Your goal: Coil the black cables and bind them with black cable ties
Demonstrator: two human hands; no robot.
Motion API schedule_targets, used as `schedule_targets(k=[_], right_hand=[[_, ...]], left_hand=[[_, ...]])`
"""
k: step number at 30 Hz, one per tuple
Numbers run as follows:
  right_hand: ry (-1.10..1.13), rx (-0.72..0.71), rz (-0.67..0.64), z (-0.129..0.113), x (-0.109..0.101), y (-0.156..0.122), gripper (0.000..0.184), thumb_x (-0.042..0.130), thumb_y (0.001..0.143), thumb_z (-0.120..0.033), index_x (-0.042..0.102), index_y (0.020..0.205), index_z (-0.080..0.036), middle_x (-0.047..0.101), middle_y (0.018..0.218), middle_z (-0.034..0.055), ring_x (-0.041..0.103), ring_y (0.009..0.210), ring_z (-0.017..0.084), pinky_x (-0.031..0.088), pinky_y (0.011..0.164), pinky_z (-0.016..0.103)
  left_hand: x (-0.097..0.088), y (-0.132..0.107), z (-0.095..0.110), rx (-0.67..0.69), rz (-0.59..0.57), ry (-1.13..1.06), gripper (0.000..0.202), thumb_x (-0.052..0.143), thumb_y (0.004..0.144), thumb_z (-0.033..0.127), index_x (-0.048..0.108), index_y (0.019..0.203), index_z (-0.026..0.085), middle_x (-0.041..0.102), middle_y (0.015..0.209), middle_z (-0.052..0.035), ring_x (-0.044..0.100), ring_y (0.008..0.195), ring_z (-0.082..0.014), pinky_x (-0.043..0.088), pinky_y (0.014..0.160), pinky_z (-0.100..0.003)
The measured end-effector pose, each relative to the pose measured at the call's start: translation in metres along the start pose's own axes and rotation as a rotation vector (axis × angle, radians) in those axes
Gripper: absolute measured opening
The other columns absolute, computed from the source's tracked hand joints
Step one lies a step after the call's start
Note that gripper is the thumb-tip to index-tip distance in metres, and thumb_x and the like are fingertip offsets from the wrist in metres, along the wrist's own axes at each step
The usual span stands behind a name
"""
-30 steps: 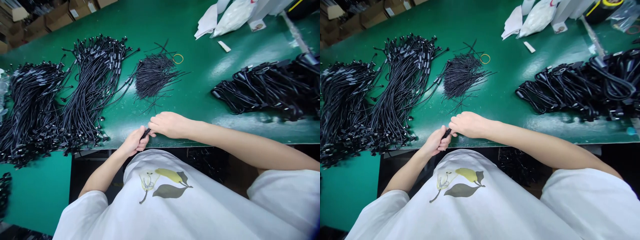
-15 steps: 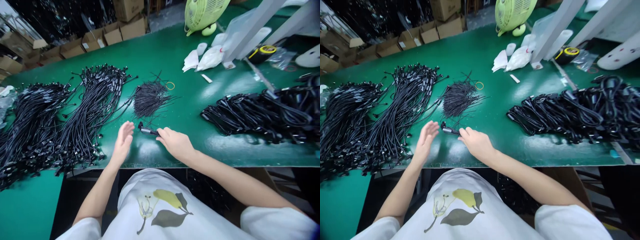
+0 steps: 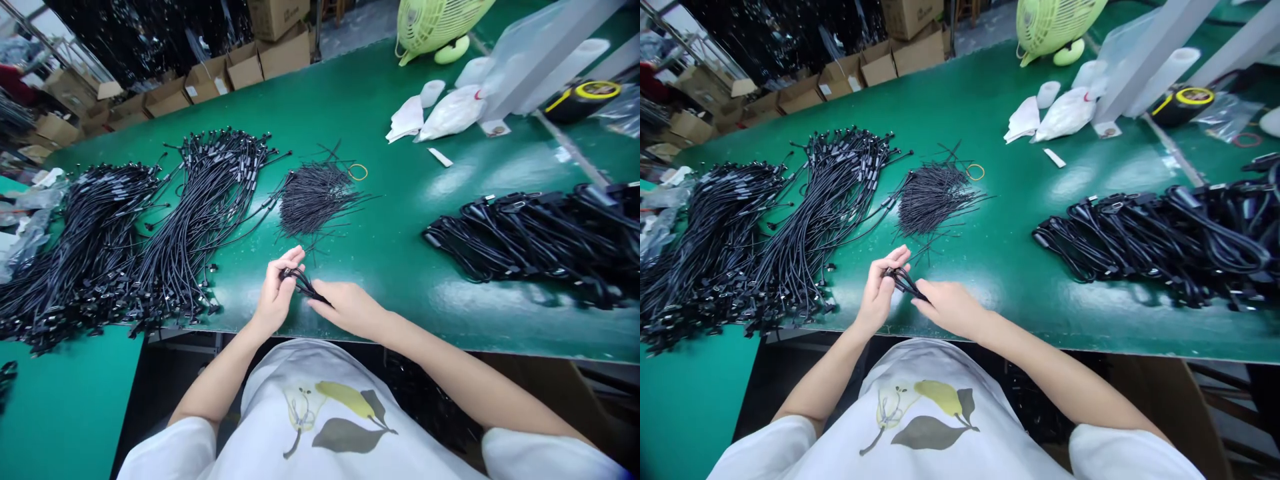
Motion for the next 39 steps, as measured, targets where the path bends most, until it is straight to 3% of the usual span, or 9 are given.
schedule_targets(k=[5,8,10,15,19,26,31,35,39], right_hand=[[0.143,0.087,0.107,-0.006,0.004,0.007,0.020,0.041,0.099,-0.021,0.051,0.115,-0.014,0.069,0.099,0.0079,0.067,0.086,0.018,0.043,0.067,0.026],[0.045,0.077,0.099,-0.009,0.010,0.009,0.031,0.043,0.100,-0.024,0.045,0.128,-0.013,0.068,0.109,0.0108,0.067,0.092,0.021,0.046,0.068,0.027],[-0.047,0.081,0.086,-0.010,0.014,0.010,0.034,0.043,0.100,-0.028,0.044,0.131,-0.013,0.067,0.112,0.0110,0.068,0.090,0.021,0.046,0.065,0.027],[-0.300,0.130,0.176,-0.016,0.017,0.010,0.044,0.033,0.103,-0.040,0.040,0.137,-0.013,0.065,0.100,0.0094,0.066,0.073,0.017,0.039,0.050,0.028],[-0.369,0.099,0.277,-0.023,0.012,0.012,0.045,0.026,0.104,-0.033,0.035,0.141,-0.010,0.063,0.098,0.0105,0.064,0.073,0.015,0.040,0.052,0.028],[-0.428,0.068,0.277,-0.019,0.007,0.009,0.044,0.030,0.097,-0.016,0.038,0.140,-0.008,0.059,0.085,0.0080,0.057,0.068,0.017,0.037,0.052,0.032],[-0.443,-0.018,0.440,-0.013,0.005,0.003,0.044,0.032,0.098,-0.016,0.042,0.140,-0.011,0.056,0.077,0.0057,0.051,0.067,0.017,0.034,0.057,0.033],[-0.380,-0.019,0.514,-0.013,0.004,0.003,0.041,0.031,0.100,-0.019,0.047,0.137,-0.011,0.056,0.079,0.0065,0.049,0.070,0.019,0.036,0.063,0.034],[-0.184,-0.023,0.470,-0.010,0.001,0.003,0.044,0.032,0.102,-0.032,0.046,0.138,-0.012,0.059,0.094,0.0097,0.052,0.079,0.020,0.042,0.069,0.033]], left_hand=[[0.005,0.002,0.001,0.011,0.165,0.055,0.025,0.039,0.100,0.041,0.049,0.112,0.021,0.059,0.129,-0.0124,0.056,0.123,-0.0232,0.042,0.105,-0.047],[0.006,0.001,-0.003,0.014,0.062,0.170,0.037,0.038,0.099,0.045,0.051,0.124,0.020,0.060,0.128,-0.0130,0.054,0.123,-0.0239,0.040,0.108,-0.046],[0.007,0.000,-0.006,-0.005,0.016,0.201,0.035,0.041,0.098,0.044,0.057,0.116,0.019,0.058,0.132,-0.0135,0.051,0.128,-0.0252,0.037,0.110,-0.046],[0.015,-0.001,-0.004,0.027,0.105,0.172,0.019,0.045,0.098,0.036,0.055,0.101,0.019,0.052,0.140,-0.0140,0.044,0.135,-0.0245,0.032,0.112,-0.050],[0.022,0.002,0.006,0.115,0.069,0.233,0.016,0.044,0.098,0.033,0.052,0.103,0.020,0.049,0.143,-0.0146,0.040,0.138,-0.0251,0.028,0.114,-0.051],[0.025,0.004,0.005,0.138,-0.082,0.254,0.053,0.039,0.098,0.043,0.031,0.148,0.025,0.028,0.158,-0.0077,0.018,0.148,-0.0247,0.014,0.122,-0.045],[0.024,0.004,0.006,0.178,-0.123,0.283,0.058,0.035,0.099,0.046,0.021,0.153,0.029,0.011,0.163,-0.0037,0.007,0.149,-0.0262,0.009,0.122,-0.047],[0.022,0.007,0.011,0.247,-0.226,0.407,0.060,0.033,0.099,0.048,0.019,0.153,0.026,0.016,0.162,-0.0077,0.004,0.150,-0.0280,0.006,0.121,-0.052],[0.020,0.009,0.011,0.253,-0.251,0.454,0.058,0.034,0.099,0.045,0.023,0.153,0.027,0.018,0.161,-0.0074,0.007,0.149,-0.0291,0.008,0.121,-0.052]])
Point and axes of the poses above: each hand's wrist, its own y-axis towards the middle knuckle, its own x-axis out of the palm, z = x × y, the point moved 1 cm from there along y, towards the middle knuckle
